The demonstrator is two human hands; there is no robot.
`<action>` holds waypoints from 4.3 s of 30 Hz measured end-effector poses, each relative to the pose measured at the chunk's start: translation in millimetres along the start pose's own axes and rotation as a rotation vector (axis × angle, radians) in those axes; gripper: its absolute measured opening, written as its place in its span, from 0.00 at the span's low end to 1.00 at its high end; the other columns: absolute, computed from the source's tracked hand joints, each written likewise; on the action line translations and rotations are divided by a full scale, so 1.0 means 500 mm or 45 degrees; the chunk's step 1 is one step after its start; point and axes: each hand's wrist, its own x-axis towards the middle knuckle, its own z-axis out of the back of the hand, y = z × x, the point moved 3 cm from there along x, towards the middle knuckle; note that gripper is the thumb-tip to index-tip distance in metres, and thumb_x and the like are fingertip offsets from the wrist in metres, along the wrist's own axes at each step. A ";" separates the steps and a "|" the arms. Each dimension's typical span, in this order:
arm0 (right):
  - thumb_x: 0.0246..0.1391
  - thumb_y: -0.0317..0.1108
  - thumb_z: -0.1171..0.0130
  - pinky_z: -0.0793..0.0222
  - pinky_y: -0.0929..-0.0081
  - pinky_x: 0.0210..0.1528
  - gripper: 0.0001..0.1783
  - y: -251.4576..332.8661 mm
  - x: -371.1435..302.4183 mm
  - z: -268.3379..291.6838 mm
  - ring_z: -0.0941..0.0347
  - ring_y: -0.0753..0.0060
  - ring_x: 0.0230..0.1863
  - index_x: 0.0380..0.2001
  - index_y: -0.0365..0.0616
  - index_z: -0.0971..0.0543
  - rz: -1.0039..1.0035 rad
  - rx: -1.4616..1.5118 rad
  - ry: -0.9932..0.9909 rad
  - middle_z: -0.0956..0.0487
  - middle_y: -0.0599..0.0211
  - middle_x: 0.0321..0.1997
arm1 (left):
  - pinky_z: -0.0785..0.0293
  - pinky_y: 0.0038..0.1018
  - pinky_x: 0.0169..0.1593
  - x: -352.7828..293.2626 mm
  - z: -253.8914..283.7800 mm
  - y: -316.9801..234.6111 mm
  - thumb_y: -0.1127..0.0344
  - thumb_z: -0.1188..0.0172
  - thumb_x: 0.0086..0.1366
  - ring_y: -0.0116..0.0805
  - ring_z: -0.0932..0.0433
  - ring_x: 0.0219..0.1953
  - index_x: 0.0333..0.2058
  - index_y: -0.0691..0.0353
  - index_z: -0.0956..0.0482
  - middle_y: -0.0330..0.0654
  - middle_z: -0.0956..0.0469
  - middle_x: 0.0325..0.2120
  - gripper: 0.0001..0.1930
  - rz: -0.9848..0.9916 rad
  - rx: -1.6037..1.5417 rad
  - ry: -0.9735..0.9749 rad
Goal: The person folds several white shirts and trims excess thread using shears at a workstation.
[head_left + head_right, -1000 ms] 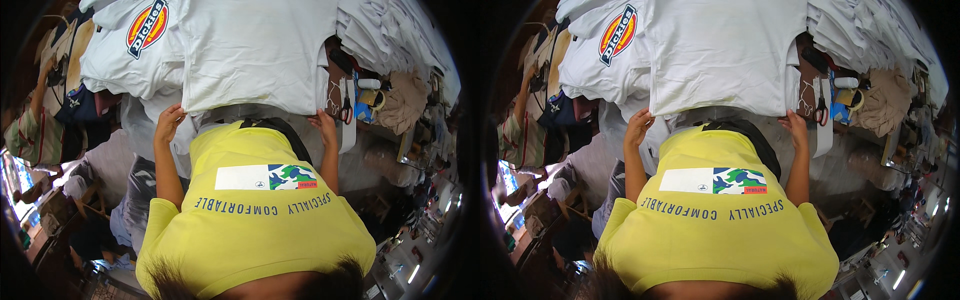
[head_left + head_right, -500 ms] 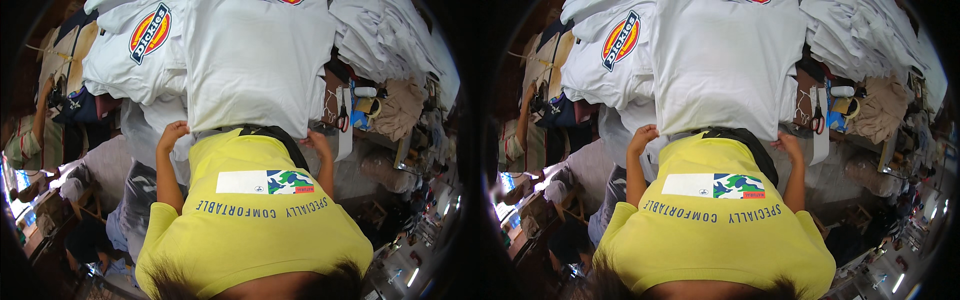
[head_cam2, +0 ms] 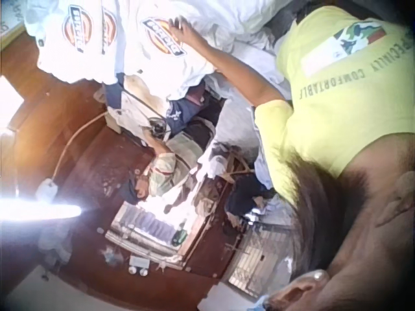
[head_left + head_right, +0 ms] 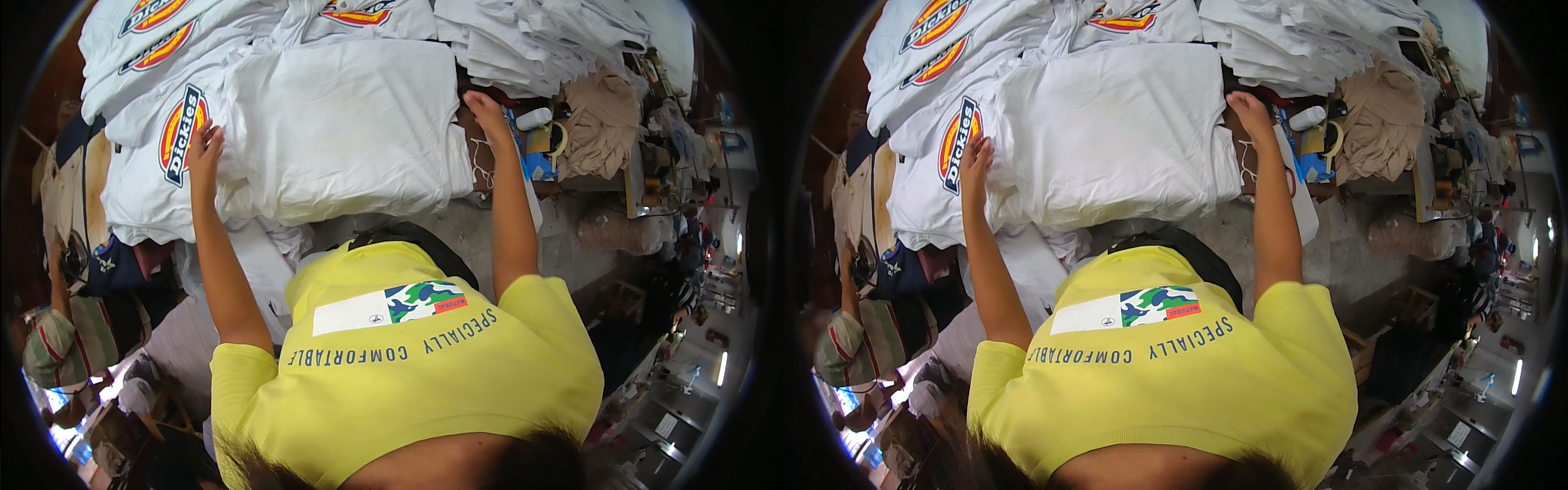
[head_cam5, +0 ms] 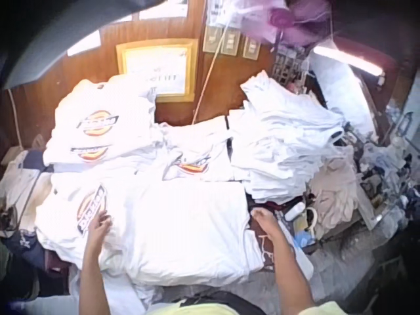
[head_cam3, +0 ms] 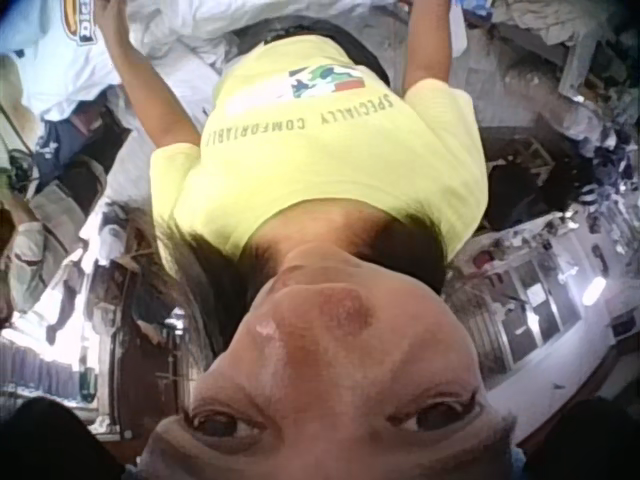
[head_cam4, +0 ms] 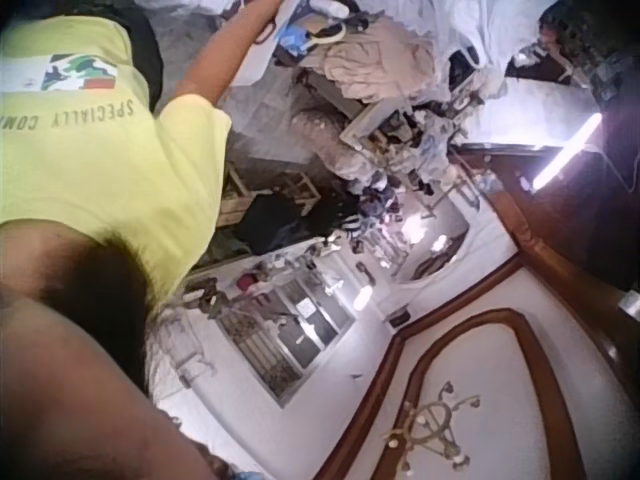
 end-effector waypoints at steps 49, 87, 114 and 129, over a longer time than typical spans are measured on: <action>0.56 0.44 0.51 0.40 0.74 0.46 0.15 0.643 -0.383 0.001 0.34 0.67 0.42 0.33 0.41 0.32 1.662 0.560 -0.531 0.31 0.63 0.39 | 0.37 0.20 0.43 -0.173 -0.499 -0.672 0.60 0.55 0.66 0.24 0.33 0.38 0.50 0.61 0.43 0.39 0.34 0.39 0.18 -1.271 -1.007 0.487; 0.54 0.40 0.52 0.44 0.60 0.56 0.25 0.807 0.006 0.458 0.37 0.46 0.52 0.52 0.36 0.38 1.687 -0.714 -2.025 0.34 0.40 0.52 | 0.35 0.28 0.48 -0.269 -0.402 -0.776 0.78 0.49 0.56 0.33 0.28 0.42 0.42 0.72 0.31 0.47 0.27 0.38 0.13 -1.628 -0.651 0.675; 0.42 0.37 0.38 0.34 0.61 0.41 0.19 -0.055 -0.116 -0.043 0.29 0.52 0.40 0.36 0.43 0.31 0.315 -0.755 0.024 0.28 0.55 0.41 | 0.35 0.38 0.42 -0.156 -0.088 0.026 0.67 0.41 0.50 0.44 0.35 0.45 0.34 0.56 0.27 0.42 0.33 0.41 0.11 -0.329 1.565 -0.207; 0.39 0.30 0.35 0.42 0.83 0.29 0.11 -0.050 -0.124 0.072 0.39 0.82 0.26 0.25 0.42 0.28 0.202 -0.087 -0.109 0.31 0.75 0.23 | 0.38 0.16 0.38 -0.222 0.116 -0.119 0.67 0.50 0.63 0.20 0.32 0.33 0.38 0.65 0.32 0.35 0.29 0.31 0.09 -0.081 -0.360 0.087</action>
